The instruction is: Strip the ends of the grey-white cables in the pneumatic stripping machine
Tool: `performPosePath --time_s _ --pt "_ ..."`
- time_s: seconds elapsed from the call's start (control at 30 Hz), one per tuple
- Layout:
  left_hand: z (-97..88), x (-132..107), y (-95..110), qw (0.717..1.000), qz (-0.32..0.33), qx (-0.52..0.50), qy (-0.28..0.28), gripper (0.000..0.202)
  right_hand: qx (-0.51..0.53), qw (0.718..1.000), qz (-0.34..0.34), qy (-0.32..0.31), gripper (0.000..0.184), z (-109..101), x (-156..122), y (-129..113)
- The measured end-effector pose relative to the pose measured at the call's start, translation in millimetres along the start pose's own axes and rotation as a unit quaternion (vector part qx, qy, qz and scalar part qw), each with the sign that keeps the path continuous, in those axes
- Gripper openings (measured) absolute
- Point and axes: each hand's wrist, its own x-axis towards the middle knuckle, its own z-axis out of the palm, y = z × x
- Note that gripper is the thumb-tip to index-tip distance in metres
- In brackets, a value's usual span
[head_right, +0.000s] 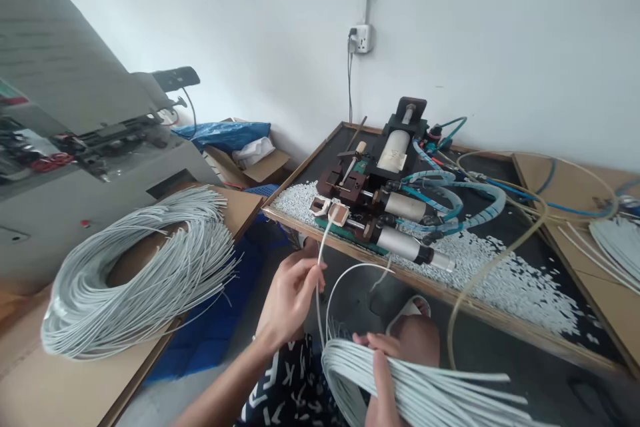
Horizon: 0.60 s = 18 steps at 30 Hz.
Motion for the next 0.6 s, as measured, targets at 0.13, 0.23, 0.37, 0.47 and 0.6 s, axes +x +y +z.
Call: performPosePath --time_s 0.13,0.23,0.37,0.47,0.6 --pt "1.4 -21.2 -20.5 0.978 0.116 0.107 -0.133 0.031 -0.001 0.999 0.052 -0.015 0.012 2.7 -10.7 4.4" --pt "1.2 -26.4 -22.9 0.974 0.120 0.121 -0.152 0.036 -0.050 0.997 0.038 -0.048 0.013 -0.2 -6.6 7.4" --pt "0.4 -30.1 -1.9 0.970 0.052 -0.047 -0.234 0.030 -0.177 0.979 -0.065 -0.082 0.007 1.9 7.0 -1.7" --pt "2.0 -30.0 12.3 0.955 0.043 -0.116 -0.268 0.024 -0.207 0.970 -0.077 -0.105 0.013 6.8 13.0 -8.0" --pt "6.1 -26.3 17.2 0.960 0.046 -0.117 -0.249 0.017 -0.196 0.971 -0.068 -0.118 0.009 13.9 11.5 -9.6"
